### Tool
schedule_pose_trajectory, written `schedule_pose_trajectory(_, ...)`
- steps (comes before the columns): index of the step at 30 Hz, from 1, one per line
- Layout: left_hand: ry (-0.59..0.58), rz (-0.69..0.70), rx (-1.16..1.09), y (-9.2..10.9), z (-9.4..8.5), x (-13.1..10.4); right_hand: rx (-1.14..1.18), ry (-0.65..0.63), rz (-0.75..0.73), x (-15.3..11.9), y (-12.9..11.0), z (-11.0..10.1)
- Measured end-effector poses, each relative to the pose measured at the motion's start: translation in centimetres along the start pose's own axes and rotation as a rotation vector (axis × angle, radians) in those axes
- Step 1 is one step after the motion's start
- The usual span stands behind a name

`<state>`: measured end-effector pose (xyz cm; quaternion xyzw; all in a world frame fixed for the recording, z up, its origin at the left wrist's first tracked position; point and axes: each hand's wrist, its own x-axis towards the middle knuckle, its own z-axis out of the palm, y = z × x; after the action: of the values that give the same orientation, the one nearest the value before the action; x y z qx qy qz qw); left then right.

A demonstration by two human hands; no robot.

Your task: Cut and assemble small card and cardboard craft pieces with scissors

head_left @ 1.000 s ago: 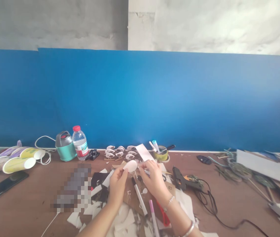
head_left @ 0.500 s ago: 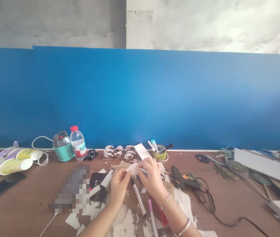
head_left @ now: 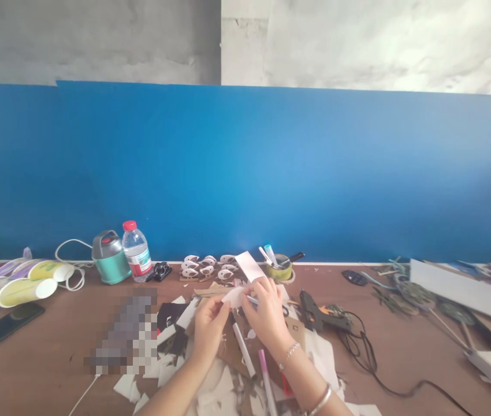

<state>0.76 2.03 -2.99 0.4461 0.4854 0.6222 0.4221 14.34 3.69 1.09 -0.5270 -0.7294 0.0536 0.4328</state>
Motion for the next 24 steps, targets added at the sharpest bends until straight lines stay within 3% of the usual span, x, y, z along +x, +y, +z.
schedule_pose_trajectory(3,0.012,0.002,0.001,-0.11,-0.07,0.06,0.109,-0.006,0.069,0.09,0.05,-0.03)
schedule_pose_trajectory(7,0.032,-0.017,-0.032,0.10,-0.03,0.09,0.424,-0.046,0.249,0.39,0.51,-0.15)
schedule_pose_trajectory(14,0.004,-0.038,-0.072,0.31,0.09,0.13,0.680,-0.255,0.509,0.69,0.52,-0.38)
schedule_pose_trajectory(24,-0.001,-0.034,-0.063,0.83,0.26,-0.16,0.746,-0.228,0.545,0.67,0.72,-0.15)
